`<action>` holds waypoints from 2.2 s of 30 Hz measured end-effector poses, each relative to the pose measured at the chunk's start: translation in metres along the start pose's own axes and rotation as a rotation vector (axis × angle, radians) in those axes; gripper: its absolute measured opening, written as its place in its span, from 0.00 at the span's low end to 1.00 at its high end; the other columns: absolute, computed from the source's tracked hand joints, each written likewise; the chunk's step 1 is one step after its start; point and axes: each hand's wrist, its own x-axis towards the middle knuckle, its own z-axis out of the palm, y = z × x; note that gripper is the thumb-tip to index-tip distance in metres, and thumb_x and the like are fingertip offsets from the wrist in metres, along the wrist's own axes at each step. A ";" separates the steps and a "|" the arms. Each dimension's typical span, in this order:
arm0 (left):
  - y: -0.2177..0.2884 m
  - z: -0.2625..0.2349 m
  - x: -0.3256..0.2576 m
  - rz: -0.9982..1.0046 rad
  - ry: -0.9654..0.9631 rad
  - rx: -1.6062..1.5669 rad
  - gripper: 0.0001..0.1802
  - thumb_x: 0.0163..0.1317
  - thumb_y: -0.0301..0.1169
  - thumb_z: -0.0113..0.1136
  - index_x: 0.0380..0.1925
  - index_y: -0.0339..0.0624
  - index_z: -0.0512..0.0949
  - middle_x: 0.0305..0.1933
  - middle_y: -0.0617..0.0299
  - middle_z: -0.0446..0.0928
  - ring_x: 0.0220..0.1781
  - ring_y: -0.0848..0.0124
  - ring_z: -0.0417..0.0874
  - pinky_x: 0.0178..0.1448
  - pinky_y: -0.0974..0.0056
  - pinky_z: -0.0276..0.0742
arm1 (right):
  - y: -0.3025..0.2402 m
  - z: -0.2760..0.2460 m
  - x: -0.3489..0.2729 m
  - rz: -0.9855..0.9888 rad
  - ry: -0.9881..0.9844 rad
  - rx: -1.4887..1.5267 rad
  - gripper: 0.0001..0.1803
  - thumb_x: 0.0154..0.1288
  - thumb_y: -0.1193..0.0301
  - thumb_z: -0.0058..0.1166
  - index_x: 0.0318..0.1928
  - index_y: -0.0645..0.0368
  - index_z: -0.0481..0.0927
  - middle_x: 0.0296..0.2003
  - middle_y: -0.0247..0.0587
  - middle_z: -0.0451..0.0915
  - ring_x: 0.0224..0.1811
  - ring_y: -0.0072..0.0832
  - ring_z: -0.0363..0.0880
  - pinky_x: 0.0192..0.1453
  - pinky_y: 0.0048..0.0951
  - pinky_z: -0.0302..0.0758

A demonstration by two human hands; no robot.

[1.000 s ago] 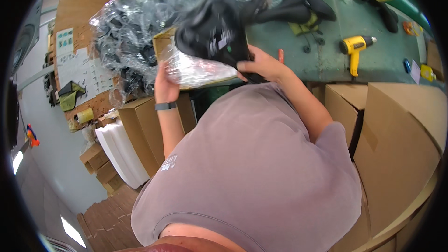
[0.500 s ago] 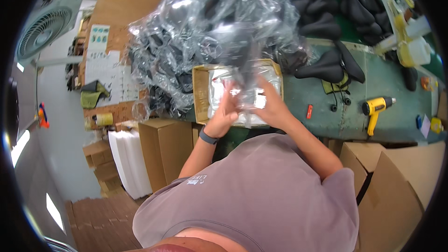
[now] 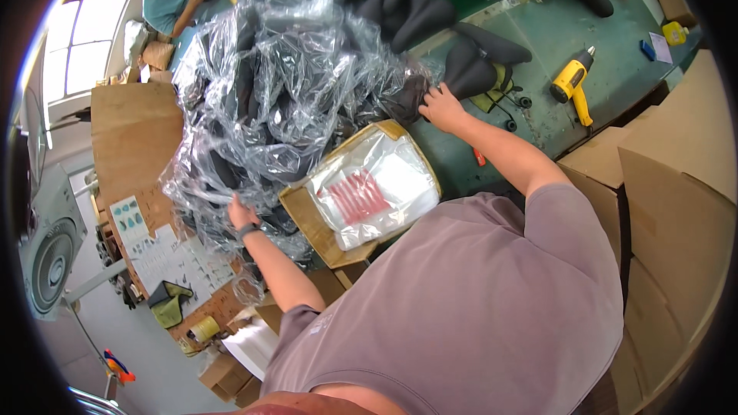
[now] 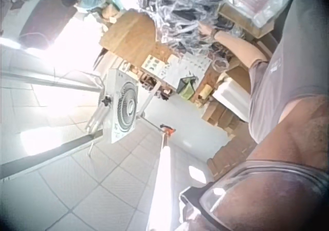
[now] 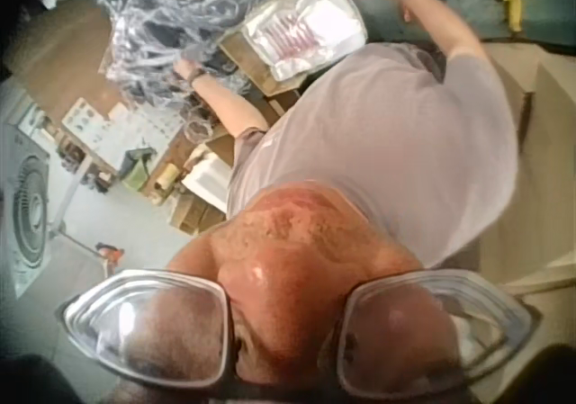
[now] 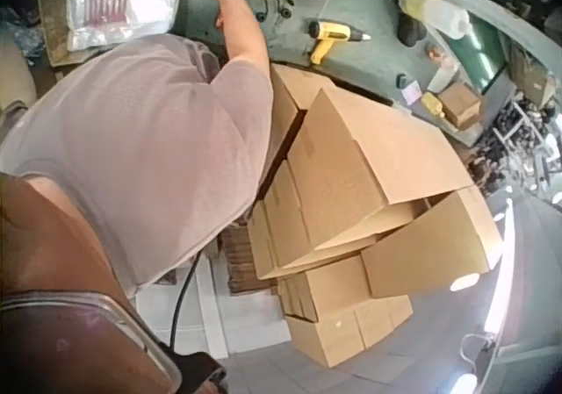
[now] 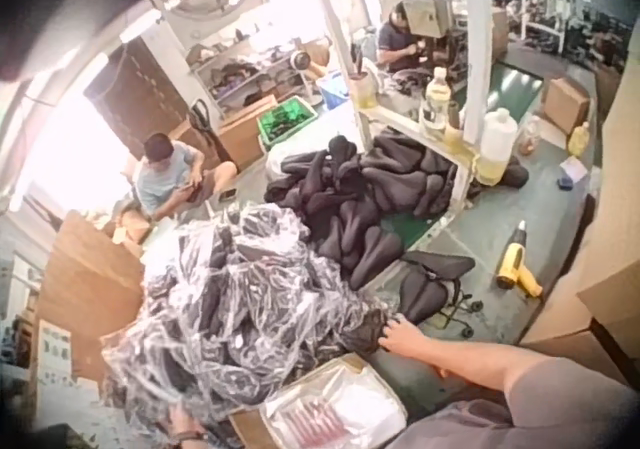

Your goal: Inspecting, cleaning, and organizing bicycle seats at a factory workstation.

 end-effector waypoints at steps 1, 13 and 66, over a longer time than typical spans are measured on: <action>-0.008 0.063 -0.058 0.037 0.079 0.052 0.50 0.76 0.50 0.73 0.86 0.38 0.59 0.87 0.47 0.64 0.85 0.52 0.67 0.83 0.39 0.67 | 0.013 0.016 -0.010 -0.055 -0.125 0.069 0.18 0.65 0.65 0.72 0.54 0.48 0.87 0.49 0.35 0.87 0.61 0.41 0.84 0.75 0.55 0.72; -0.082 0.150 -0.400 0.573 -0.140 0.302 0.35 0.73 0.26 0.70 0.78 0.33 0.71 0.78 0.42 0.75 0.79 0.49 0.77 0.78 0.50 0.77 | 0.065 -0.277 -0.077 0.443 0.564 1.714 0.49 0.64 0.77 0.74 0.84 0.60 0.66 0.60 0.54 0.90 0.58 0.34 0.91 0.63 0.30 0.86; -0.273 0.319 -0.401 0.332 -0.368 0.839 0.21 0.67 0.51 0.77 0.39 0.44 0.90 0.42 0.54 0.92 0.46 0.53 0.93 0.54 0.51 0.86 | 0.016 -0.202 -0.336 0.579 -0.001 0.944 0.45 0.61 0.50 0.83 0.68 0.69 0.80 0.51 0.56 0.91 0.48 0.40 0.90 0.61 0.39 0.84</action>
